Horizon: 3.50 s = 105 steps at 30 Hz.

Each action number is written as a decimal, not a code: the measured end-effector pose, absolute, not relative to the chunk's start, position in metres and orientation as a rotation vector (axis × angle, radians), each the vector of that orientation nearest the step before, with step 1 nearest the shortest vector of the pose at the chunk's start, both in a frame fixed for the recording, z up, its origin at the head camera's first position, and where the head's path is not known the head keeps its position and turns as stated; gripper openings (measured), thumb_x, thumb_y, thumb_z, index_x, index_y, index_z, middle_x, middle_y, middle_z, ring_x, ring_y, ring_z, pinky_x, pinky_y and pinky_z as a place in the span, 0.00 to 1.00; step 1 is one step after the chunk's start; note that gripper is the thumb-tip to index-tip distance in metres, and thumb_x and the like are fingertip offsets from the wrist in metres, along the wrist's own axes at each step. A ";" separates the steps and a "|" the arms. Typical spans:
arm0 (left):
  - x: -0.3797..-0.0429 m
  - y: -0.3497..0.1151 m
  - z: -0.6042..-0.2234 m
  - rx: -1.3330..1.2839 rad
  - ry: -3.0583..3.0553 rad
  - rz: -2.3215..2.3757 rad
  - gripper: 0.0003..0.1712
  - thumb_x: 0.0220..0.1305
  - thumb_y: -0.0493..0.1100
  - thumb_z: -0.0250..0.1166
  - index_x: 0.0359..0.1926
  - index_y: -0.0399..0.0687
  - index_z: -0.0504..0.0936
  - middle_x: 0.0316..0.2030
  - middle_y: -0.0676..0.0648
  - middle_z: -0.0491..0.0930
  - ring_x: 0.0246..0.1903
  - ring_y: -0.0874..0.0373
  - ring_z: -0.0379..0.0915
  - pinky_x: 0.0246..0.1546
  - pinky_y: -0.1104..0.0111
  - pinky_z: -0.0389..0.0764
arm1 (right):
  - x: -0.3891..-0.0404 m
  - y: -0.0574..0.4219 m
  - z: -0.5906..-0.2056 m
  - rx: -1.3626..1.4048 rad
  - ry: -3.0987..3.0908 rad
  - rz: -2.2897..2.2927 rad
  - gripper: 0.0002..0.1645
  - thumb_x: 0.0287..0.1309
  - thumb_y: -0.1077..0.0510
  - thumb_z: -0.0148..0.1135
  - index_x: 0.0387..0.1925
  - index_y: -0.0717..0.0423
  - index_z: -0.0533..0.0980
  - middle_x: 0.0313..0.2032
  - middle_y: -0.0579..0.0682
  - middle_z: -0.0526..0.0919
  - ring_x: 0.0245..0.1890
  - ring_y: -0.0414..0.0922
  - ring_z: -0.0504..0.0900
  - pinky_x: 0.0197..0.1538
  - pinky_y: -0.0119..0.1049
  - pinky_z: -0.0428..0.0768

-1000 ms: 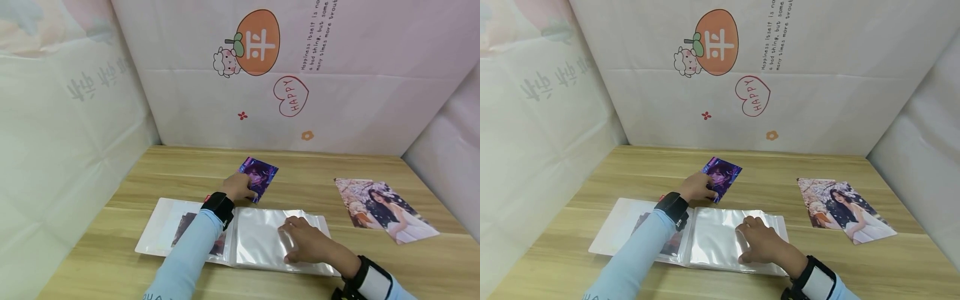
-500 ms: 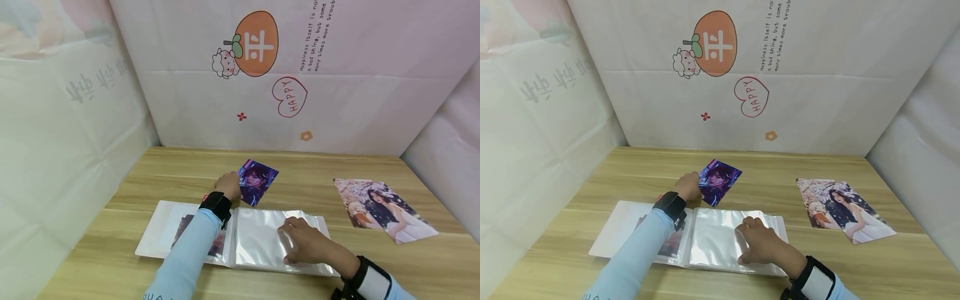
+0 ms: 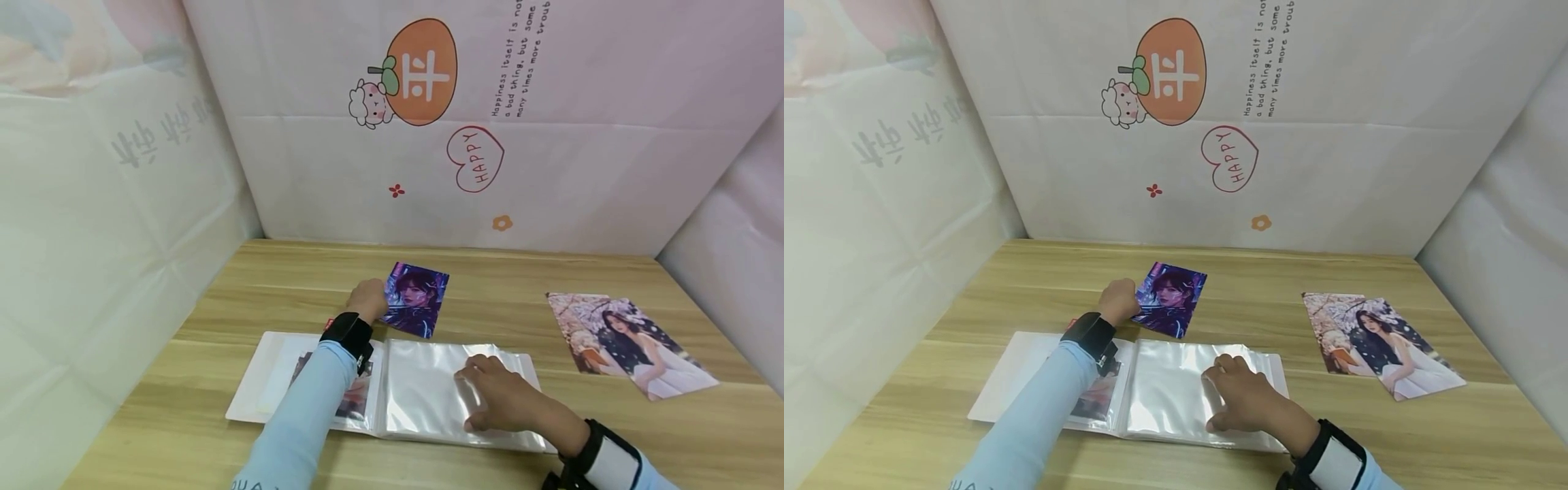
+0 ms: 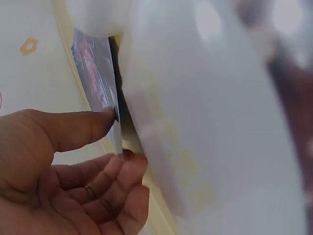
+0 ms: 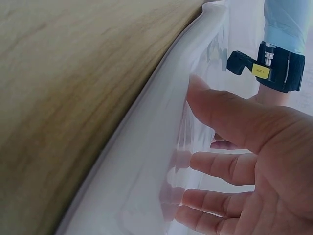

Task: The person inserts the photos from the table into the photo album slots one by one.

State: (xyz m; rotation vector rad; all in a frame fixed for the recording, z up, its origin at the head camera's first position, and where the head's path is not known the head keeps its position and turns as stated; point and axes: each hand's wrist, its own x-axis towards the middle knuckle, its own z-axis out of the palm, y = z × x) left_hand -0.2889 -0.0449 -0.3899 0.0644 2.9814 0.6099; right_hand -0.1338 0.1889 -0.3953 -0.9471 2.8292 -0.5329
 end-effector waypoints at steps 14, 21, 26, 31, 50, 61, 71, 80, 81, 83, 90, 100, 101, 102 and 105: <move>-0.294 -0.059 -0.391 0.114 2.768 1.168 0.14 0.54 0.29 0.59 0.13 0.39 0.73 0.16 0.48 0.71 0.15 0.56 0.66 0.16 0.71 0.67 | -0.133 0.189 -0.396 -0.924 2.827 -0.553 0.39 0.34 0.47 0.76 0.49 0.60 0.73 0.50 0.59 0.70 0.48 0.58 0.69 0.36 0.53 0.74; -0.291 -0.068 -0.390 0.041 2.574 1.501 0.05 0.58 0.31 0.61 0.31 0.30 0.82 0.24 0.42 0.79 0.21 0.50 0.75 0.20 0.66 0.75 | -0.135 0.193 -0.400 -0.941 2.855 -0.555 0.40 0.33 0.43 0.75 0.49 0.58 0.74 0.50 0.58 0.71 0.49 0.57 0.70 0.35 0.55 0.74; -0.284 -0.071 -0.388 -0.007 2.425 1.731 0.05 0.60 0.30 0.59 0.34 0.30 0.79 0.25 0.42 0.77 0.21 0.52 0.75 0.17 0.71 0.70 | -0.135 0.198 -0.404 -0.967 2.889 -0.573 0.41 0.33 0.40 0.74 0.50 0.55 0.74 0.51 0.59 0.71 0.49 0.59 0.70 0.38 0.59 0.73; -0.269 -0.069 -0.381 0.029 2.316 1.865 0.06 0.62 0.30 0.57 0.37 0.28 0.77 0.26 0.43 0.76 0.21 0.54 0.72 0.23 0.67 0.75 | -0.134 0.202 -0.407 -0.990 2.906 -0.595 0.41 0.36 0.37 0.72 0.50 0.54 0.74 0.53 0.60 0.71 0.50 0.60 0.70 0.43 0.60 0.71; -0.186 -0.060 -0.366 0.109 1.981 2.111 0.07 0.62 0.31 0.58 0.39 0.29 0.73 0.25 0.48 0.74 0.22 0.60 0.68 0.26 0.71 0.75 | -0.133 0.207 -0.413 -1.078 2.942 -0.623 0.41 0.41 0.34 0.67 0.52 0.54 0.75 0.53 0.60 0.73 0.50 0.61 0.71 0.42 0.63 0.70; -0.165 -0.066 -0.373 0.129 1.930 2.116 0.06 0.61 0.32 0.59 0.38 0.32 0.73 0.25 0.49 0.74 0.22 0.61 0.67 0.26 0.71 0.74 | -0.134 0.208 -0.410 -0.995 2.905 -0.598 0.46 0.43 0.32 0.65 0.58 0.57 0.72 0.58 0.59 0.69 0.52 0.57 0.69 0.43 0.60 0.70; -0.161 -0.071 -0.378 0.125 1.910 2.156 0.06 0.61 0.31 0.58 0.39 0.32 0.72 0.25 0.49 0.74 0.22 0.61 0.68 0.26 0.72 0.74 | -0.135 0.211 -0.408 -0.898 2.677 -1.150 0.58 0.43 0.44 0.72 0.65 0.71 0.52 0.58 0.71 0.64 0.56 0.64 0.66 0.53 0.58 0.67; -0.156 -0.074 -0.379 0.129 1.891 2.156 0.06 0.61 0.31 0.58 0.39 0.31 0.72 0.24 0.49 0.73 0.21 0.61 0.67 0.25 0.72 0.73 | -0.134 0.200 -0.401 -0.563 2.098 -2.099 0.30 0.63 0.69 0.52 0.61 0.79 0.53 0.42 0.63 0.80 0.36 0.46 0.82 0.41 0.43 0.79; -0.156 -0.075 -0.378 0.136 1.887 2.156 0.07 0.61 0.31 0.58 0.39 0.31 0.72 0.24 0.48 0.73 0.21 0.61 0.66 0.25 0.72 0.72 | -0.134 0.199 -0.401 -0.532 2.098 -2.137 0.27 0.62 0.69 0.53 0.58 0.80 0.57 0.37 0.58 0.82 0.32 0.46 0.82 0.39 0.43 0.80; -0.155 -0.075 -0.378 0.157 1.886 2.152 0.07 0.62 0.32 0.58 0.39 0.31 0.72 0.24 0.48 0.73 0.21 0.61 0.66 0.24 0.72 0.72 | -0.134 0.198 -0.400 -0.484 2.093 -2.184 0.22 0.60 0.70 0.54 0.53 0.80 0.63 0.31 0.52 0.83 0.28 0.44 0.82 0.37 0.42 0.81; -0.154 -0.078 -0.382 0.188 1.881 2.108 0.05 0.60 0.32 0.59 0.37 0.34 0.73 0.23 0.49 0.74 0.21 0.61 0.68 0.22 0.72 0.71 | -0.133 0.197 -0.401 -0.395 2.069 -2.223 0.13 0.57 0.71 0.57 0.44 0.76 0.71 0.27 0.50 0.83 0.25 0.42 0.81 0.35 0.41 0.81; -0.161 -0.096 -0.373 0.161 1.931 2.003 0.22 0.59 0.41 0.61 0.53 0.35 0.72 0.36 0.40 0.81 0.24 0.56 0.74 0.21 0.67 0.76 | -0.137 0.204 -0.392 -0.375 2.124 -2.184 0.11 0.57 0.70 0.57 0.43 0.66 0.77 0.26 0.48 0.80 0.26 0.41 0.79 0.33 0.38 0.81; -0.163 -0.098 -0.372 0.163 1.923 2.006 0.23 0.59 0.42 0.61 0.54 0.35 0.72 0.37 0.40 0.81 0.25 0.54 0.74 0.23 0.65 0.77 | -0.138 0.205 -0.391 -0.395 2.100 -2.185 0.11 0.58 0.70 0.56 0.42 0.63 0.78 0.27 0.48 0.81 0.26 0.41 0.79 0.33 0.38 0.81; -0.164 -0.101 -0.370 0.170 1.921 2.011 0.24 0.60 0.43 0.61 0.55 0.35 0.71 0.39 0.39 0.80 0.28 0.51 0.76 0.26 0.63 0.78 | -0.138 0.206 -0.391 -0.410 2.082 -2.181 0.12 0.58 0.71 0.55 0.42 0.61 0.79 0.28 0.48 0.82 0.26 0.41 0.79 0.32 0.37 0.81; -0.170 -0.108 -0.364 0.200 1.918 2.039 0.28 0.60 0.44 0.62 0.57 0.32 0.68 0.43 0.38 0.79 0.38 0.46 0.77 0.39 0.55 0.78 | -0.138 0.207 -0.390 -0.420 2.071 -2.138 0.12 0.59 0.70 0.54 0.44 0.64 0.79 0.32 0.49 0.84 0.27 0.41 0.81 0.32 0.35 0.80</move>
